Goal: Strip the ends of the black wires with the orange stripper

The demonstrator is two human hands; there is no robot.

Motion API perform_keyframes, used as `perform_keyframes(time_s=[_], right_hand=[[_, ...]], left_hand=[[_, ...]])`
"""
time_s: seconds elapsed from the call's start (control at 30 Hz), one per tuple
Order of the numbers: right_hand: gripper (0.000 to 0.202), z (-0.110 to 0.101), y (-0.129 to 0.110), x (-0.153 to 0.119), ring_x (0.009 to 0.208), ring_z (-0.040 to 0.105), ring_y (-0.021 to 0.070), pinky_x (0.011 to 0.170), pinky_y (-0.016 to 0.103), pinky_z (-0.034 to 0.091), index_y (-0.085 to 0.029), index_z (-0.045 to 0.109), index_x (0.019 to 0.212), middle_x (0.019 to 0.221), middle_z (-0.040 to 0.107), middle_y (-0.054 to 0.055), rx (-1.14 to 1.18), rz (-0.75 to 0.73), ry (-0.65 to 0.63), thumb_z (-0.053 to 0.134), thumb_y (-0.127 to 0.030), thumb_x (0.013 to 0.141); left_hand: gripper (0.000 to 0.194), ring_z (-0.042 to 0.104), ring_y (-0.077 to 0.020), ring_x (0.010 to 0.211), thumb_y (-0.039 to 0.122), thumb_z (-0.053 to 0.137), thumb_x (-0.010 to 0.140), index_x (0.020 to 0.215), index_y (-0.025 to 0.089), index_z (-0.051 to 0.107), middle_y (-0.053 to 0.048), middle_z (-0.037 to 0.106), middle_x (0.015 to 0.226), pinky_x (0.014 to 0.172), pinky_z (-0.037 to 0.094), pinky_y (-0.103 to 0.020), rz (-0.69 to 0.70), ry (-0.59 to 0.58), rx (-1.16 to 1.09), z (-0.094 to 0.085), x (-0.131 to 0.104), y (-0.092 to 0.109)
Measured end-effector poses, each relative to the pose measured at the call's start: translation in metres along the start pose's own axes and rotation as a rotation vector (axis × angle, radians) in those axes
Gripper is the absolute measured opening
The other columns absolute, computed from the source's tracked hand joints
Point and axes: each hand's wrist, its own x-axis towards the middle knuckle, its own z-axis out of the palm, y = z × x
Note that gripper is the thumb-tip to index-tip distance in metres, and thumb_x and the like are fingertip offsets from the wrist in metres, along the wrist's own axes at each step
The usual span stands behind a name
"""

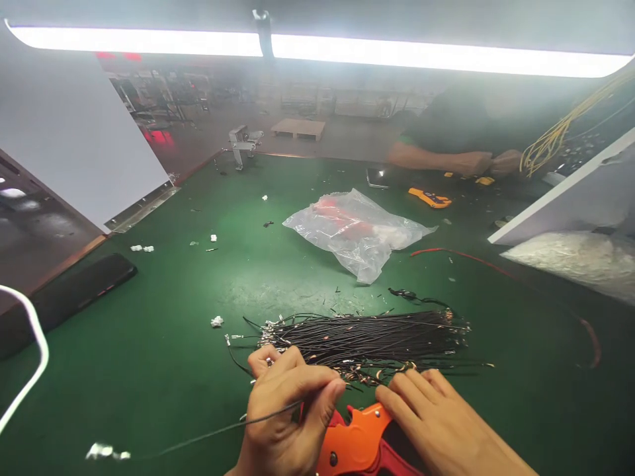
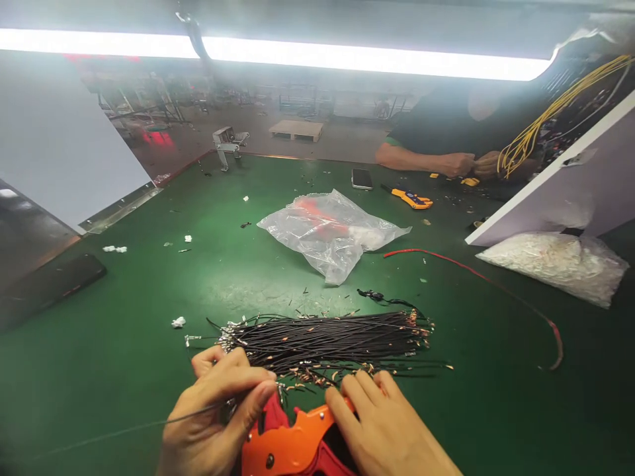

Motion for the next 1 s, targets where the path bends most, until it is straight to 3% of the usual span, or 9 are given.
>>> perform_keyframes(time_s=[0.1, 0.17, 0.27, 0.37, 0.5, 0.6, 0.73, 0.83, 1.0], right_hand=[[0.033, 0.013, -0.006, -0.004, 0.071, 0.066, 0.0226, 0.072, 0.039, 0.041, -0.018, 0.065, 0.099, 0.083, 0.075, 0.002, -0.104, -0.038, 0.040, 0.073, -0.021, 0.067], [0.033, 0.015, -0.008, -0.006, 0.075, 0.068, 0.0235, 0.070, 0.038, 0.043, -0.018, 0.064, 0.099, 0.090, 0.077, 0.005, -0.130, -0.034, 0.073, 0.064, -0.013, 0.066], [0.033, 0.004, -0.006, -0.006, 0.079, 0.071, 0.0256, 0.067, 0.037, 0.049, -0.019, 0.063, 0.101, 0.097, 0.078, 0.008, -0.082, -0.029, 0.034, 0.066, -0.017, 0.068], [0.039, -0.017, -0.002, 0.000, 0.084, 0.071, 0.0238, 0.071, 0.035, 0.054, -0.019, 0.060, 0.111, 0.100, 0.075, 0.006, 0.127, 0.023, -0.028, 0.073, -0.028, 0.075], [0.040, -0.029, 0.000, 0.008, 0.102, 0.067, 0.0193, 0.097, 0.032, 0.045, -0.012, 0.050, 0.131, 0.109, 0.072, 0.009, 0.298, 0.195, 0.260, 0.051, -0.013, 0.091], [0.037, -0.022, -0.005, 0.010, 0.086, 0.070, 0.0149, 0.104, 0.036, 0.037, -0.018, 0.054, 0.119, 0.093, 0.073, 0.001, 0.448, 0.123, 0.290, 0.046, -0.003, 0.087], [0.028, -0.013, -0.010, 0.011, 0.066, 0.065, 0.0133, 0.093, 0.042, 0.045, -0.021, 0.055, 0.099, 0.074, 0.067, -0.003, 0.516, 0.051, 0.180, 0.046, 0.001, 0.085], [0.026, -0.011, -0.011, 0.012, 0.061, 0.063, 0.0130, 0.086, 0.041, 0.050, -0.020, 0.055, 0.098, 0.072, 0.067, -0.002, 0.524, 0.067, 0.153, 0.047, 0.001, 0.086], [0.024, -0.011, -0.010, 0.013, 0.060, 0.062, 0.0133, 0.087, 0.043, 0.048, -0.021, 0.056, 0.092, 0.070, 0.065, -0.003, 0.541, 0.100, 0.151, 0.046, 0.000, 0.084]], left_hand=[[0.020, 0.051, -0.0121, 0.059, 0.005, 0.060, 0.090, 0.095, 0.025, 0.061, 0.011, 0.062, 0.064, 0.076, 0.026, -0.037, 0.080, -0.065, 0.068, 0.004, -0.003, -0.001], [0.019, 0.050, -0.0138, 0.061, 0.006, 0.060, 0.090, 0.095, 0.024, 0.062, 0.009, 0.061, 0.063, 0.075, 0.025, -0.037, 0.104, -0.079, 0.104, 0.007, -0.006, -0.001], [0.015, 0.049, -0.0158, 0.065, 0.010, 0.061, 0.091, 0.094, 0.024, 0.066, 0.005, 0.061, 0.065, 0.076, 0.025, -0.038, 0.102, -0.040, 0.116, 0.013, -0.010, 0.000], [0.012, 0.049, -0.0161, 0.068, 0.015, 0.062, 0.092, 0.089, 0.024, 0.069, 0.003, 0.061, 0.066, 0.076, 0.026, -0.039, 0.099, 0.021, 0.130, 0.019, -0.012, 0.003], [0.014, 0.051, -0.0166, 0.072, 0.018, 0.061, 0.094, 0.083, 0.022, 0.070, 0.002, 0.062, 0.065, 0.076, 0.026, -0.039, 0.180, 0.101, 0.201, 0.027, -0.012, 0.009], [0.022, 0.051, -0.0162, 0.073, 0.021, 0.057, 0.098, 0.079, 0.022, 0.069, 0.003, 0.062, 0.062, 0.077, 0.026, -0.039, 0.251, 0.143, 0.242, 0.030, -0.014, 0.012], [0.020, 0.053, -0.0156, 0.074, 0.020, 0.059, 0.097, 0.080, 0.021, 0.069, 0.004, 0.063, 0.063, 0.076, 0.025, -0.039, 0.330, 0.091, 0.285, 0.029, -0.016, 0.012], [0.020, 0.052, -0.0154, 0.073, 0.020, 0.059, 0.097, 0.079, 0.020, 0.069, 0.004, 0.062, 0.062, 0.074, 0.024, -0.039, 0.320, 0.118, 0.276, 0.030, -0.015, 0.011], [0.026, 0.052, -0.0148, 0.070, 0.020, 0.058, 0.097, 0.073, 0.020, 0.068, 0.004, 0.059, 0.057, 0.073, 0.022, -0.039, 0.320, 0.205, 0.272, 0.039, -0.014, 0.009]])
